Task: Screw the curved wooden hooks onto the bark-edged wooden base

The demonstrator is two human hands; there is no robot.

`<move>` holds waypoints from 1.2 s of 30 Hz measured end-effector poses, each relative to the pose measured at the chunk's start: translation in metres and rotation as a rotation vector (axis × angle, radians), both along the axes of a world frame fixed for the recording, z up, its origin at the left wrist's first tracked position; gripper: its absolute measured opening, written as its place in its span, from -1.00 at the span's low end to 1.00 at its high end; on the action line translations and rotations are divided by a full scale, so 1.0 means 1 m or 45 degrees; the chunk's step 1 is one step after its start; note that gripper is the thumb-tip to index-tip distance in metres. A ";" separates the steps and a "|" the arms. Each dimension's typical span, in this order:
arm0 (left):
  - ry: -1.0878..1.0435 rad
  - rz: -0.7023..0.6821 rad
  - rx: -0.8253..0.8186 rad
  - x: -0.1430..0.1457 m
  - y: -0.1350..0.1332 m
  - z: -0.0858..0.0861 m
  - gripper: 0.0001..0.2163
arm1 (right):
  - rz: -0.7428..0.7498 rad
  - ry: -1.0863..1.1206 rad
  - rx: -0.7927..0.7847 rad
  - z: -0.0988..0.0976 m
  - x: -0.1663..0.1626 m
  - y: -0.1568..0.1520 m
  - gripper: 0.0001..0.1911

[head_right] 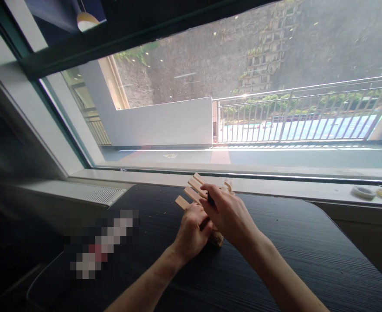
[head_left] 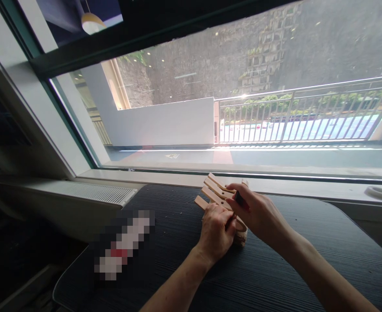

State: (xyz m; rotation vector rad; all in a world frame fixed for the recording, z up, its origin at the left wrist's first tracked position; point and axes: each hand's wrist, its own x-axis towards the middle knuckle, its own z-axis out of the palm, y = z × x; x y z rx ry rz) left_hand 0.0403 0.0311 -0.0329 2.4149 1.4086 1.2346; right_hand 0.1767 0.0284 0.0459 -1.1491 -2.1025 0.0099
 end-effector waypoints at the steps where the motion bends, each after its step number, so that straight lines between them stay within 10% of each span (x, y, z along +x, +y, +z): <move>1: -0.007 -0.004 0.000 0.000 0.000 0.000 -0.90 | 0.008 0.002 -0.013 0.000 0.000 0.000 -0.71; 13: -0.031 -0.007 -0.009 0.000 0.000 0.000 -0.90 | 0.027 -0.001 -0.078 0.000 -0.002 -0.001 -0.59; 25: -0.025 0.031 -0.022 0.001 0.000 0.002 -0.90 | 0.081 -0.133 -0.307 0.029 -0.007 0.012 -0.93; 36: -0.009 0.025 -0.034 0.000 0.000 0.002 -0.91 | 0.148 -0.069 -0.264 0.024 0.002 0.011 -0.64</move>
